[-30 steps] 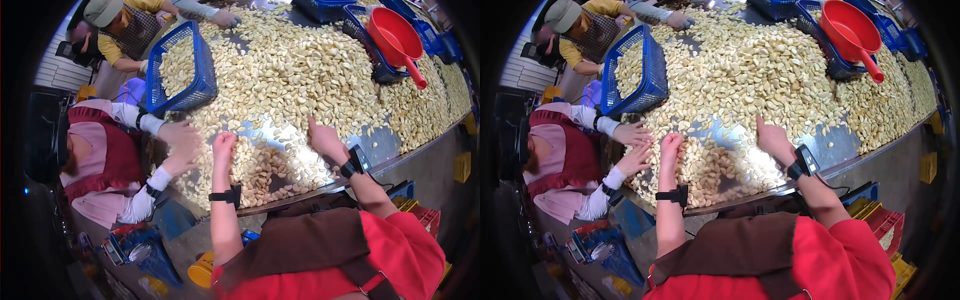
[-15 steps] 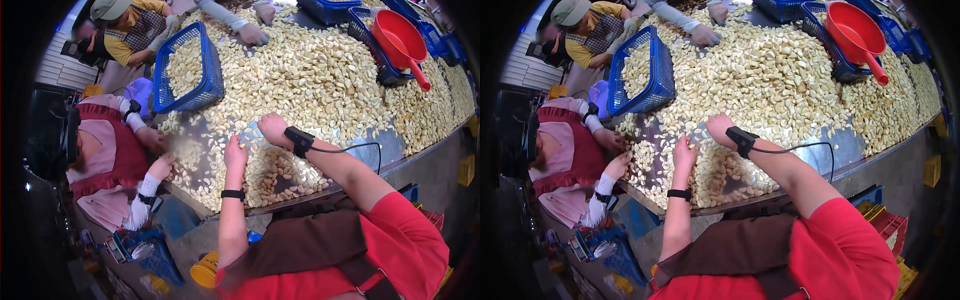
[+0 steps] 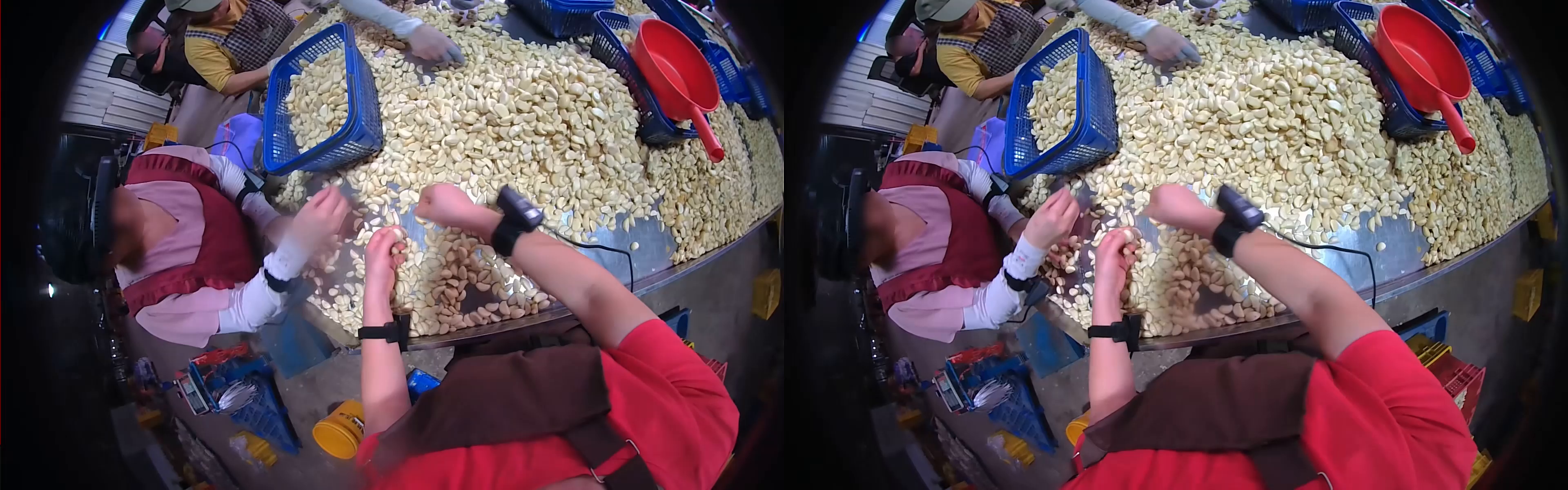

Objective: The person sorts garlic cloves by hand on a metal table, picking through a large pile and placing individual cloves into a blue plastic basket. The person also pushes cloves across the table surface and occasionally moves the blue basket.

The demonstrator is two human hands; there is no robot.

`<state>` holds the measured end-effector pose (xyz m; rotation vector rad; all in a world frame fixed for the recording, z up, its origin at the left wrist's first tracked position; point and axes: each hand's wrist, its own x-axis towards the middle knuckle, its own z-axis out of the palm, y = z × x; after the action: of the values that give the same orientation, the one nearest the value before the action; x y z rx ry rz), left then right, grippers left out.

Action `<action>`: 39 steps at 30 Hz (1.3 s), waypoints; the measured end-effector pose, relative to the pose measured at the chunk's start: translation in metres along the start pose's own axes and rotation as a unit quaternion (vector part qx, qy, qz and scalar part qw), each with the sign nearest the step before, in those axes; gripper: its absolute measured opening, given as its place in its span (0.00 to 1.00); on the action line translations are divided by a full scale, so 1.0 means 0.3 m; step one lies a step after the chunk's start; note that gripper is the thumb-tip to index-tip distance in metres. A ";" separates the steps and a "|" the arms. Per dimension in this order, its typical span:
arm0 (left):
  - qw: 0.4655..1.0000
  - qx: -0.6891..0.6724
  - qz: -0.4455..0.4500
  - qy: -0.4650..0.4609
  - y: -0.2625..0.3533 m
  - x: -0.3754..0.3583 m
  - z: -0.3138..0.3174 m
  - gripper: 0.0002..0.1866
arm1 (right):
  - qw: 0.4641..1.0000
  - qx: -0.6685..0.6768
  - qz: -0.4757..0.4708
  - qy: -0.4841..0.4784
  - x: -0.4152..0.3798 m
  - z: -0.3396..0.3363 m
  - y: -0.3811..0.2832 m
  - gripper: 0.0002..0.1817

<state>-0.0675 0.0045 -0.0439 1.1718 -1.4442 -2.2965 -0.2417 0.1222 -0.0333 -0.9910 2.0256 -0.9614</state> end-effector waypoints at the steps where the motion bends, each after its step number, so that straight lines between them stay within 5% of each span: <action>1: 1.000 0.001 0.000 0.001 0.024 -0.017 -0.013 0.15 | 0.985 -0.169 -0.039 0.008 0.020 0.041 -0.026 0.12; 3: 0.991 -0.124 -0.020 -0.054 0.068 -0.050 -0.042 0.14 | 0.948 -0.311 -0.057 -0.029 0.057 0.133 -0.021 0.13; 6: 0.990 -0.120 -0.023 -0.070 0.064 -0.047 -0.064 0.15 | 0.948 -0.310 -0.077 -0.014 0.048 0.151 -0.005 0.10; 8: 0.986 -0.142 -0.026 -0.083 0.052 -0.064 -0.045 0.16 | 0.970 -0.216 -0.054 -0.101 0.005 0.069 -0.036 0.10; 10: 0.981 -0.161 -0.025 -0.103 0.053 -0.068 -0.021 0.16 | 0.971 0.173 0.010 -0.162 -0.032 0.006 0.004 0.09; 11: 0.976 -0.180 -0.028 -0.123 0.051 -0.075 -0.011 0.16 | 0.887 0.412 0.049 -0.204 -0.063 -0.039 0.052 0.10; 15: 0.983 -0.122 -0.043 -0.129 0.068 -0.080 0.033 0.17 | 0.720 0.679 0.001 -0.145 -0.226 -0.260 0.121 0.10; 17: 0.984 -0.112 -0.047 -0.132 0.081 -0.090 0.060 0.18 | 0.749 0.658 -0.034 -0.075 -0.251 -0.354 0.241 0.10; 19: 0.981 -0.118 -0.043 -0.145 0.064 -0.081 0.067 0.18 | 0.908 0.399 0.076 0.103 -0.305 -0.468 0.271 0.13; 20: 0.980 -0.121 -0.041 -0.154 0.058 -0.080 0.072 0.15 | 0.943 0.105 0.008 0.317 -0.282 -0.442 0.351 0.13; 21: 0.979 -0.119 -0.047 -0.160 0.047 -0.079 0.079 0.15 | 0.941 0.103 0.014 0.322 -0.306 -0.431 0.347 0.13; 23: 0.976 -0.142 -0.048 -0.158 0.025 -0.068 0.106 0.10 | 0.914 -0.273 0.210 0.213 -0.338 -0.381 0.291 0.20; 25: 0.971 -0.148 -0.062 -0.180 0.027 -0.069 0.159 0.07 | 0.942 -0.273 0.180 0.071 -0.358 -0.344 0.289 0.24; 28: 0.953 -0.186 -0.080 -0.224 0.010 -0.072 0.202 0.09 | 0.979 -0.128 0.132 0.085 -0.409 -0.338 0.331 0.20; 29: 0.953 -0.186 -0.080 -0.227 -0.002 -0.069 0.218 0.09 | 0.975 0.117 0.168 0.086 -0.432 -0.338 0.339 0.18; 30: 0.967 -0.151 -0.050 -0.197 -0.018 -0.075 0.253 0.08 | 0.910 0.356 0.193 0.082 -0.460 -0.332 0.339 0.17; 31: 0.979 -0.116 -0.020 -0.166 -0.023 -0.094 0.312 0.08 | 0.909 0.356 0.196 0.087 -0.481 -0.292 0.358 0.17; 33: 0.984 -0.029 0.059 -0.163 -0.057 -0.129 0.467 0.09 | 0.663 0.744 0.079 0.005 -0.499 -0.186 0.389 0.19; 36: 0.949 0.078 0.168 -0.256 -0.097 -0.211 0.678 0.12 | 0.616 0.780 0.090 0.062 -0.563 -0.173 0.212 0.24; 37: 0.904 0.170 0.290 -0.265 -0.140 -0.197 0.712 0.13 | 0.615 0.782 0.089 0.058 -0.567 -0.169 0.232 0.24; 38: 0.835 0.258 0.405 -0.269 -0.179 -0.183 0.736 0.14 | 0.571 0.811 0.076 0.101 -0.580 -0.174 0.273 0.23; 39: 0.847 0.241 0.392 -0.265 -0.182 -0.207 0.765 0.14 | 0.524 0.837 0.062 0.145 -0.588 -0.188 0.275 0.22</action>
<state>-0.1738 0.2210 -0.0076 -0.1123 -2.2269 -1.7344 -0.2304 0.3246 -0.0306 0.4674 0.4334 -2.2169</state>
